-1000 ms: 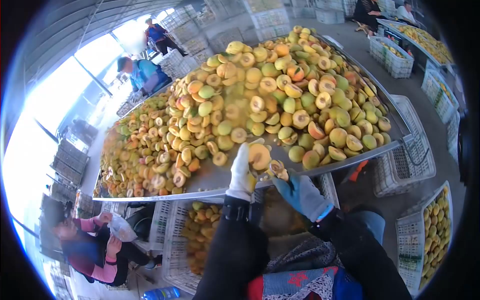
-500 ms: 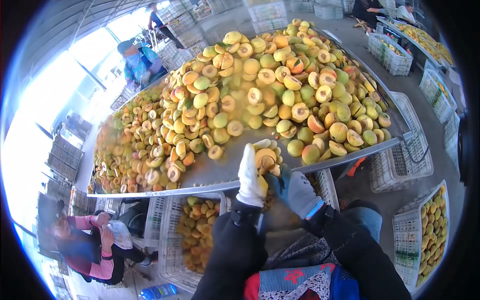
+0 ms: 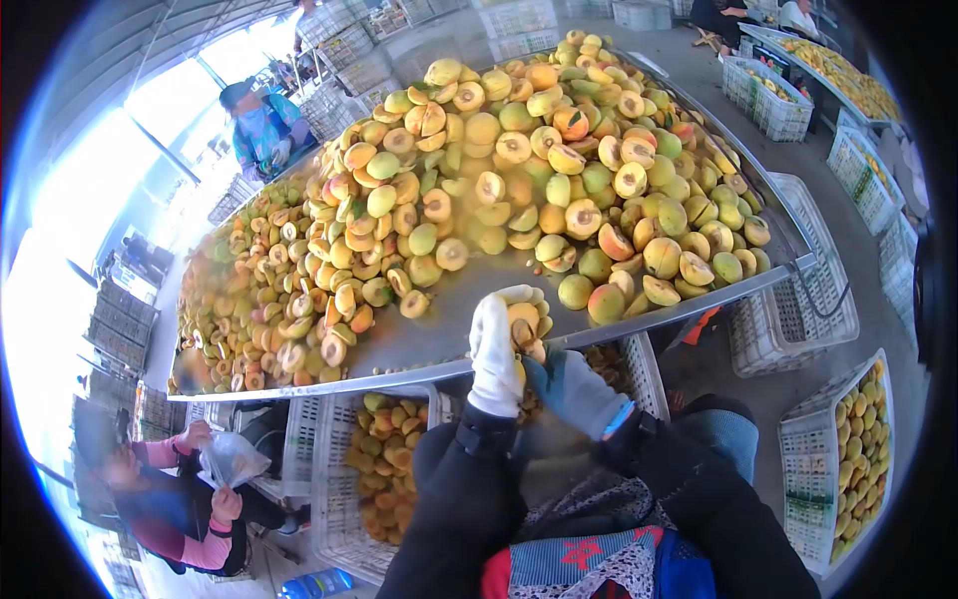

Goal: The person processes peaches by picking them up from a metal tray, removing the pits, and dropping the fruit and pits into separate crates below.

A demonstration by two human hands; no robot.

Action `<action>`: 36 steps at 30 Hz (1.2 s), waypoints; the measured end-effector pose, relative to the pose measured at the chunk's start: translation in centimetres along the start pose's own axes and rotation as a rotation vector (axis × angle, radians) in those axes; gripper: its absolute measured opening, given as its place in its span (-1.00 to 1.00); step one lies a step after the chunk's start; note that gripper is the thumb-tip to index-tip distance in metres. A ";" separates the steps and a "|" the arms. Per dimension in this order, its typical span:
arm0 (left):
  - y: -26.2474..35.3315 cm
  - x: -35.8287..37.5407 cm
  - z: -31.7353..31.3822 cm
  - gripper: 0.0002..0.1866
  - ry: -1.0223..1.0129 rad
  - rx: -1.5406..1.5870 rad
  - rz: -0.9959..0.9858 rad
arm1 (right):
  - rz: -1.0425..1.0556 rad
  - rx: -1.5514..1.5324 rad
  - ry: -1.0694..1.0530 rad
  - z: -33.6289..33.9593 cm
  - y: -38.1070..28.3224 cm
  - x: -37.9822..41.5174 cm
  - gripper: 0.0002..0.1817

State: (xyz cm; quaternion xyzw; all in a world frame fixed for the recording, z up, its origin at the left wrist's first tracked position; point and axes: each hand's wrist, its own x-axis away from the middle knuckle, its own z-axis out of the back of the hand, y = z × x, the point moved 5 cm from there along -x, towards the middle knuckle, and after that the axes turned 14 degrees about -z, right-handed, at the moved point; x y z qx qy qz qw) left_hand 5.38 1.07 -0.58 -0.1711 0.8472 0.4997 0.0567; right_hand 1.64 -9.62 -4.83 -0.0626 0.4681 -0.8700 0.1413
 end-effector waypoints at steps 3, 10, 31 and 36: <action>0.5 -0.1 -0.4 -0.42 -0.202 -0.102 0.013 | -0.054 -0.363 -0.040 -1.0 1.8 -0.1 -0.78; 1.1 -0.2 -1.5 -0.57 -0.490 -0.199 -0.040 | -0.812 -0.890 -0.772 3.1 -4.4 3.3 -0.44; 11.4 2.7 10.9 -0.66 0.251 0.009 0.049 | -0.285 0.556 -0.268 1.5 2.4 2.6 -0.55; 17.3 3.3 21.3 -0.59 0.331 -1.655 -0.281 | -0.163 0.412 -0.088 2.3 -0.2 2.3 -0.50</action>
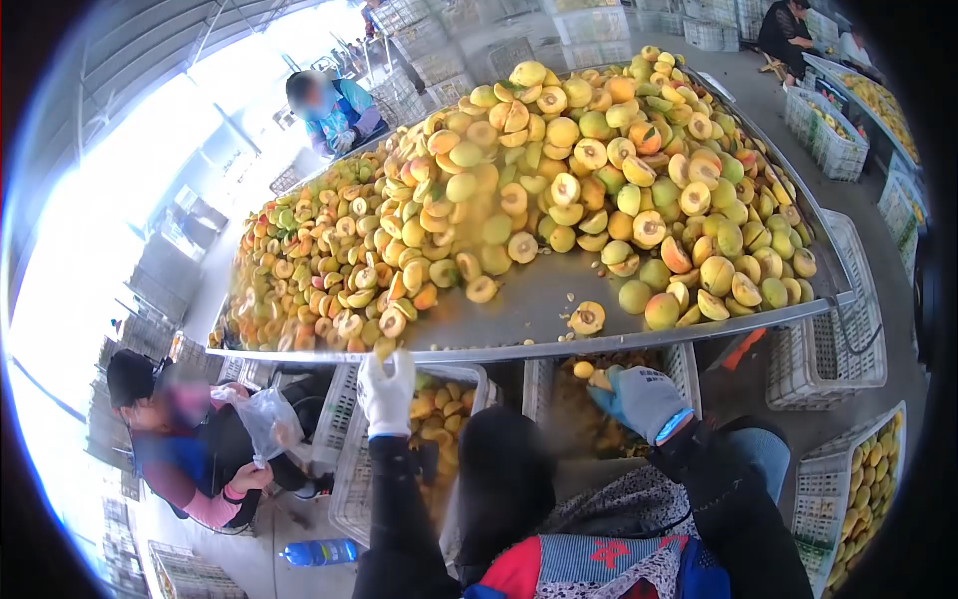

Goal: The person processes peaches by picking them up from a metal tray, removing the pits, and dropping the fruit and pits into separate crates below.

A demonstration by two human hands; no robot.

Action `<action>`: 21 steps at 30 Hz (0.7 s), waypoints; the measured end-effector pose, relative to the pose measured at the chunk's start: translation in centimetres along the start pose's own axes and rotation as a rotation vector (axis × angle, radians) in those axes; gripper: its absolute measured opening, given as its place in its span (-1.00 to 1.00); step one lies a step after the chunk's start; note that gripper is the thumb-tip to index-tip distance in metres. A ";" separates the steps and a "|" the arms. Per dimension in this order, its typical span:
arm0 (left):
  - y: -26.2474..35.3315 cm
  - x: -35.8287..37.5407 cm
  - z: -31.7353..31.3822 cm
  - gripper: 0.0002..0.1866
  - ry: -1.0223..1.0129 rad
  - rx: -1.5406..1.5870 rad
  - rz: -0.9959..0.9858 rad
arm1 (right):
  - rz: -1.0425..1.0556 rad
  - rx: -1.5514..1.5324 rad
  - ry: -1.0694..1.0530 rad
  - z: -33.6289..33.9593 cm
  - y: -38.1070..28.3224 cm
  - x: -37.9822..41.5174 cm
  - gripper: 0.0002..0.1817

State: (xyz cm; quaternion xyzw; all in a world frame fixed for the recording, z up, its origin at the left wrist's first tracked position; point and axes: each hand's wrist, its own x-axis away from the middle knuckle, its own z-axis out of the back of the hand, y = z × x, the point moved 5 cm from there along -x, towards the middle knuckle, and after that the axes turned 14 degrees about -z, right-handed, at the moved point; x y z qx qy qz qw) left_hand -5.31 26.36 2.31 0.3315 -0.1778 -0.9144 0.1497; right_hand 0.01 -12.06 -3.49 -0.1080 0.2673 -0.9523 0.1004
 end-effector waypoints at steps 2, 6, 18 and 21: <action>1.0 -2.6 -2.2 -0.56 -0.022 0.122 0.017 | -0.053 0.013 0.024 -0.7 0.5 -0.7 -0.50; 5.7 -7.4 -9.5 -0.41 -0.238 0.212 0.027 | -0.072 0.070 0.030 0.0 0.8 -1.2 -0.55; 8.8 -6.5 -16.3 -0.65 -0.610 1.111 0.244 | 0.166 -0.468 0.155 2.6 -3.3 -1.6 -0.60; 14.1 -4.2 -13.2 -0.64 -0.534 1.216 0.245 | 0.114 -0.639 0.155 2.0 -3.7 -2.3 -0.58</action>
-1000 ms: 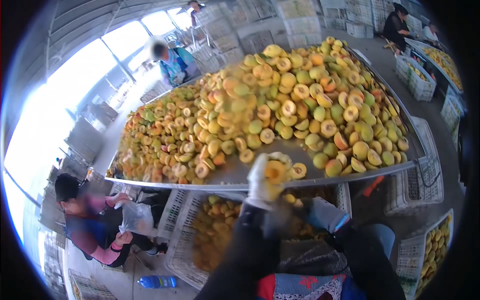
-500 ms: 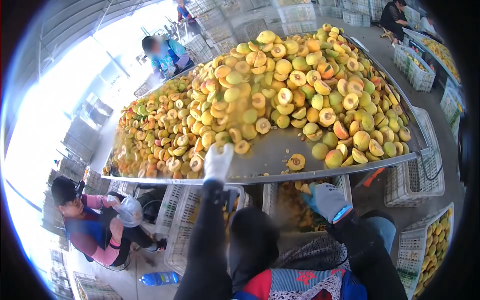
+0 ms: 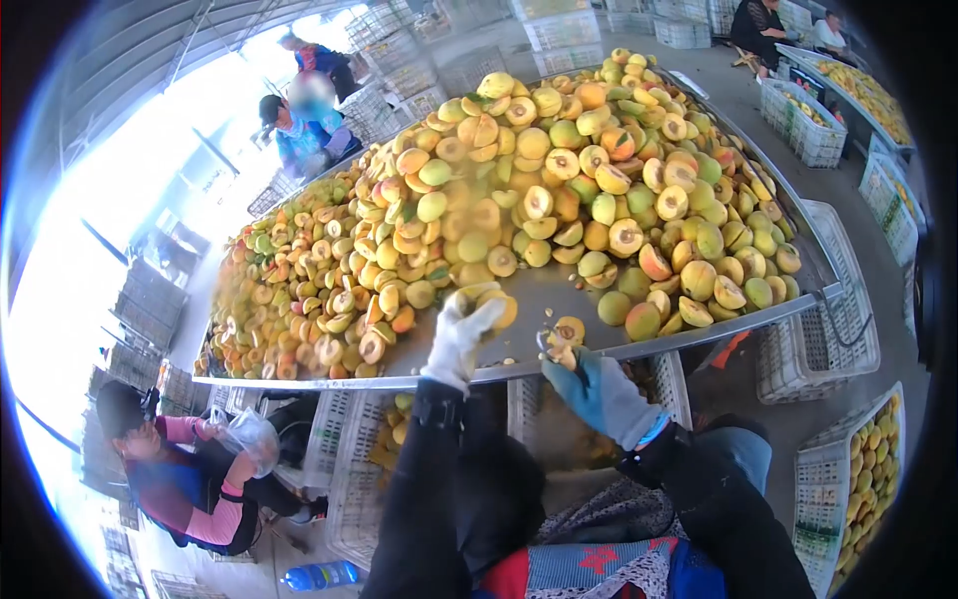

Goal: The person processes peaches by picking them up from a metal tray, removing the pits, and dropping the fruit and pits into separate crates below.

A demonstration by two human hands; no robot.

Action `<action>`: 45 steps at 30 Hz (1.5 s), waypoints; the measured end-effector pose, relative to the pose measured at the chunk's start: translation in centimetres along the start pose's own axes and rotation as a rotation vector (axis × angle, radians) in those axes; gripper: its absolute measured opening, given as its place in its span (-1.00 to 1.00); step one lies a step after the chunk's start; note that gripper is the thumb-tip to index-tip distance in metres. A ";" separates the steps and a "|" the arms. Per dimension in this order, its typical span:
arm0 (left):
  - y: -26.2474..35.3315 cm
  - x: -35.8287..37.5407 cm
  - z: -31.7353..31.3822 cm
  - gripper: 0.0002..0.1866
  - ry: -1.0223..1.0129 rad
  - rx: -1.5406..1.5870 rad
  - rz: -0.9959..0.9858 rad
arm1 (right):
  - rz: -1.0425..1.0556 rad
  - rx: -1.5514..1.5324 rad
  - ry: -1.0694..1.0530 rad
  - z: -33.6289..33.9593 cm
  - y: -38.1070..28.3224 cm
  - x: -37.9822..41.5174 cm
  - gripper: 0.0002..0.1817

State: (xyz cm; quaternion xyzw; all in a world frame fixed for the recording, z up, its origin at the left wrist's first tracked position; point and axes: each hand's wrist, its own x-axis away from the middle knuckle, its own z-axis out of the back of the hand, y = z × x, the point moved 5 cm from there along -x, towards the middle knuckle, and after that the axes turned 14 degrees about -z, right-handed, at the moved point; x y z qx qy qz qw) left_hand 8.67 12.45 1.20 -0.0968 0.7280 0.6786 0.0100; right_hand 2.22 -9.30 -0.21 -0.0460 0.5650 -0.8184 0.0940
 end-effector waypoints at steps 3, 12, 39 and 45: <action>2.1 2.9 -4.8 -0.66 -0.051 0.171 -0.066 | -0.057 0.014 0.036 -0.3 0.6 -0.5 -0.68; -0.1 3.4 -7.7 -0.52 -0.017 0.167 -0.331 | -0.155 -0.066 0.010 -0.1 1.5 -0.9 -0.68; -1.5 4.2 -7.8 -0.38 0.022 0.396 -0.072 | 0.234 0.318 0.054 -2.7 2.6 0.6 -0.70; -1.3 4.2 -7.7 -0.38 0.014 0.296 -0.110 | -0.066 -0.077 -0.132 -3.2 2.6 -0.5 -0.63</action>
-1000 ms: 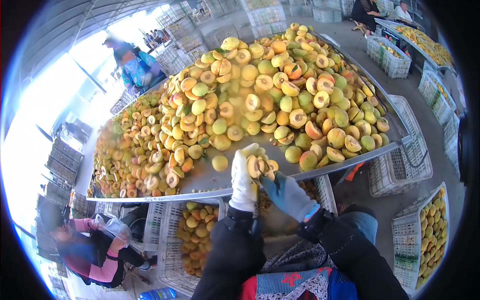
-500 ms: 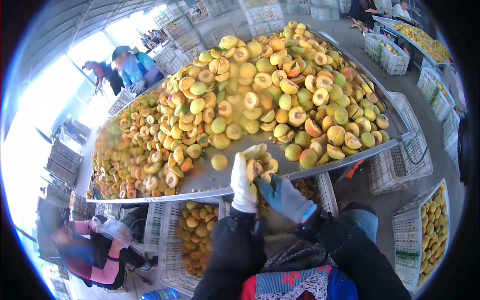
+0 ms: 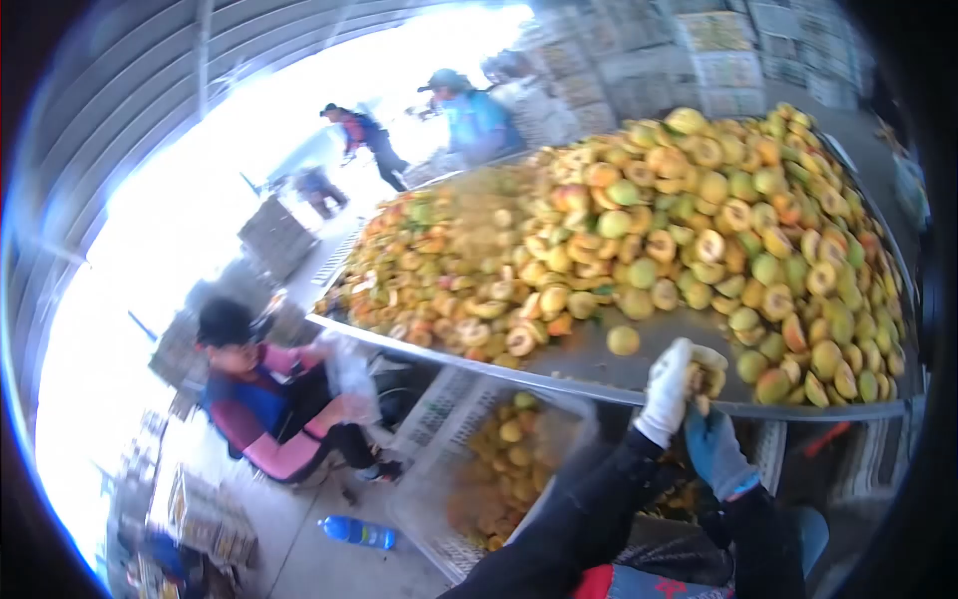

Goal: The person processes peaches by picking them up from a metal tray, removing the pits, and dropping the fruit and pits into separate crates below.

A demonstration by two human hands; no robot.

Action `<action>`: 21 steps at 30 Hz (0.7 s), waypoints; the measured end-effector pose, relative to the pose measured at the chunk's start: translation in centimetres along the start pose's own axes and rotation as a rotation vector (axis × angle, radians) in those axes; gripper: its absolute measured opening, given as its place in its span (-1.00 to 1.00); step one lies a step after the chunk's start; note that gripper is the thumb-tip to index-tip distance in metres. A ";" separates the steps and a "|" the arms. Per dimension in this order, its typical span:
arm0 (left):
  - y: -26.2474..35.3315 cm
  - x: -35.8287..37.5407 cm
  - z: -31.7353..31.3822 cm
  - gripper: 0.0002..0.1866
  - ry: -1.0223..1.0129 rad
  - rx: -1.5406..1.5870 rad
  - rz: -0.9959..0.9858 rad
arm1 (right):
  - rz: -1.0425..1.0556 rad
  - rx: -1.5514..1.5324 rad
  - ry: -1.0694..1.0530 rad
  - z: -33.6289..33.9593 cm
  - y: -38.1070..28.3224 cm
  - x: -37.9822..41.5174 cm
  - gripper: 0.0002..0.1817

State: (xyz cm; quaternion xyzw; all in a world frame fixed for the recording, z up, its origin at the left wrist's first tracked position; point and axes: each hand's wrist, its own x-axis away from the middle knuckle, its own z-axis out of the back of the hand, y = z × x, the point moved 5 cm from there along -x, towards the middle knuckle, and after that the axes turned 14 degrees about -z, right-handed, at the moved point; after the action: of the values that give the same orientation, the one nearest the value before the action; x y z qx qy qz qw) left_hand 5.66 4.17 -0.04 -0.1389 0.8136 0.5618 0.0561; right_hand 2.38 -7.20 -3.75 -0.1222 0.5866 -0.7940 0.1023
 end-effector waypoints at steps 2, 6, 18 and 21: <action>-1.6 0.0 0.4 -0.43 0.047 0.128 0.021 | 0.017 0.069 0.081 0.1 -0.2 0.5 -0.62; -2.1 -0.1 0.9 -0.49 0.030 0.148 0.122 | -0.082 -0.043 -0.013 -0.4 2.3 -0.4 -0.57; -2.3 -1.1 -0.1 -0.64 0.044 0.063 -0.212 | 0.119 0.360 -0.001 0.0 4.1 -0.4 -0.66; -0.9 -0.5 -0.1 -0.72 0.018 -0.030 -0.382 | 0.115 0.378 -0.018 -0.1 3.5 -0.3 -0.65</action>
State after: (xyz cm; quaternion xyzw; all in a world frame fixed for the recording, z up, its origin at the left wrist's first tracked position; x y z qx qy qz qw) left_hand 6.40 3.91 -0.66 -0.2966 0.7644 0.5518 0.1522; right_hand 2.72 -8.00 -7.12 -0.0741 0.4319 -0.8819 0.1737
